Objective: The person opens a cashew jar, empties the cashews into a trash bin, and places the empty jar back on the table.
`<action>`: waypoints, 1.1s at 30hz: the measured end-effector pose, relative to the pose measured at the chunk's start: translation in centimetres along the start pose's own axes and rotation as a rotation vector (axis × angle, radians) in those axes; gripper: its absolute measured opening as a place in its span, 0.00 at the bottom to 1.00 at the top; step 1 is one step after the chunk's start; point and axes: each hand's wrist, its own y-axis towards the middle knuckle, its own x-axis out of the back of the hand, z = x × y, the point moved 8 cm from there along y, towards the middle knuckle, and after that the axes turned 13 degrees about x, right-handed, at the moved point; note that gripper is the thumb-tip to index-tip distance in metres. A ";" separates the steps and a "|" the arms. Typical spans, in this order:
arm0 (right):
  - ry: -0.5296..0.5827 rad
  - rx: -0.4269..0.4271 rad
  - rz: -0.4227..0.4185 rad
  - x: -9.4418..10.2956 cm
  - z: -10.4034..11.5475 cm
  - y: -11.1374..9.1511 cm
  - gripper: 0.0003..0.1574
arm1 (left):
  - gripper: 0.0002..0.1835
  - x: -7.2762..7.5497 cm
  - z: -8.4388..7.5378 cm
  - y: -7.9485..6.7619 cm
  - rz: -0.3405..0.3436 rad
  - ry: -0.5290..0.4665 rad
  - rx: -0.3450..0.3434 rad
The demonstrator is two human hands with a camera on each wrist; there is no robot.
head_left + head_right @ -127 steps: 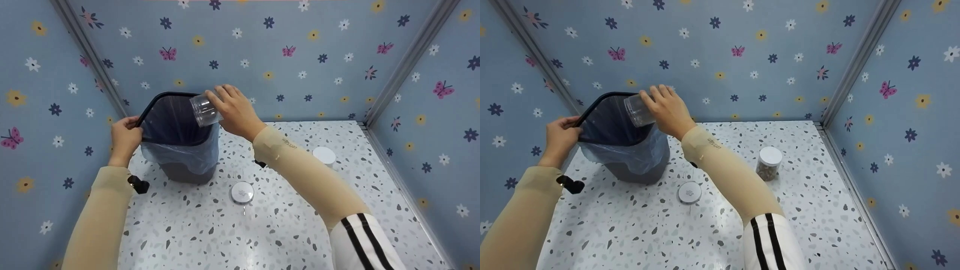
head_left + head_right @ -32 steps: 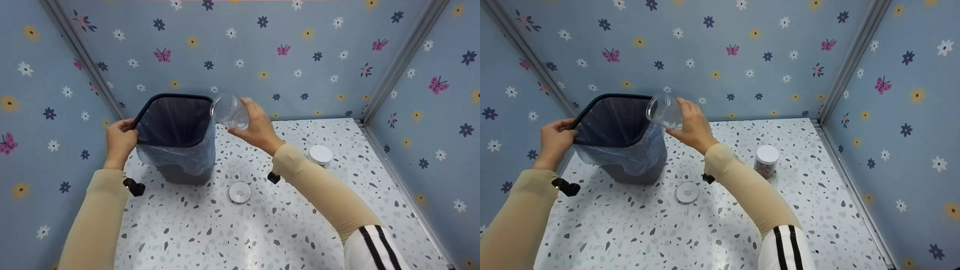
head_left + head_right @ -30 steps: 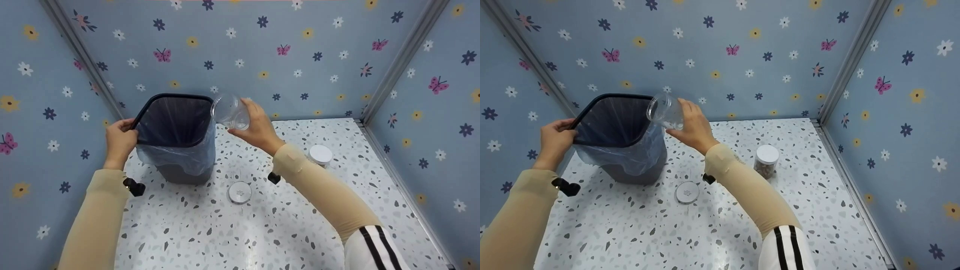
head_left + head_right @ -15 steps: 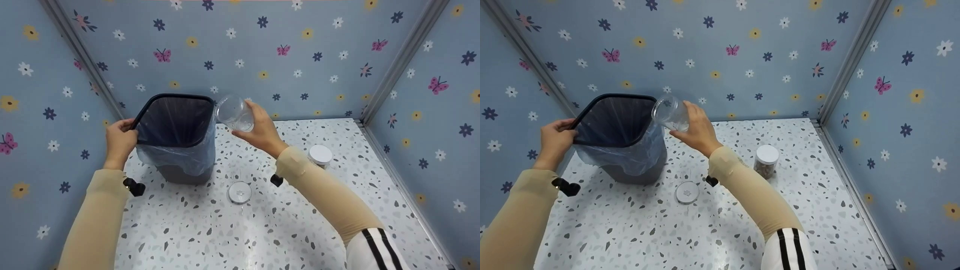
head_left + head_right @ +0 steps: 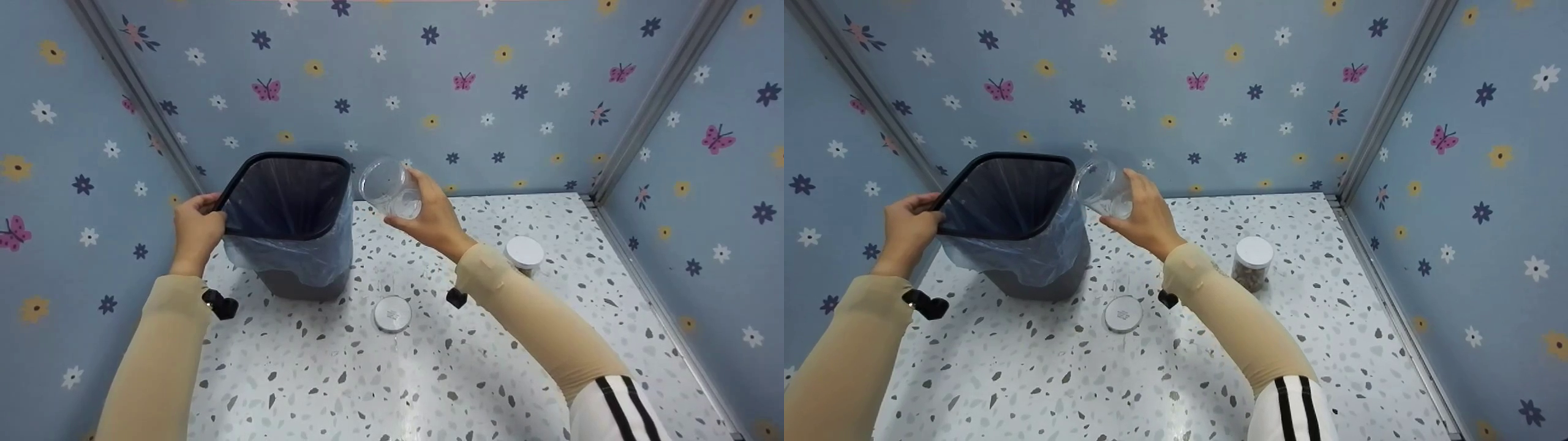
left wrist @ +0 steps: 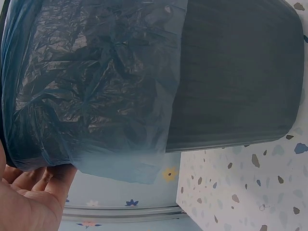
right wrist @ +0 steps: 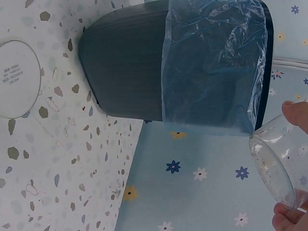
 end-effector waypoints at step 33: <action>0.070 -0.046 -0.027 0.0 -2.6 -2.8 0.61 | 0.26 0.0 0.1 0.3 -0.019 0.007 -0.011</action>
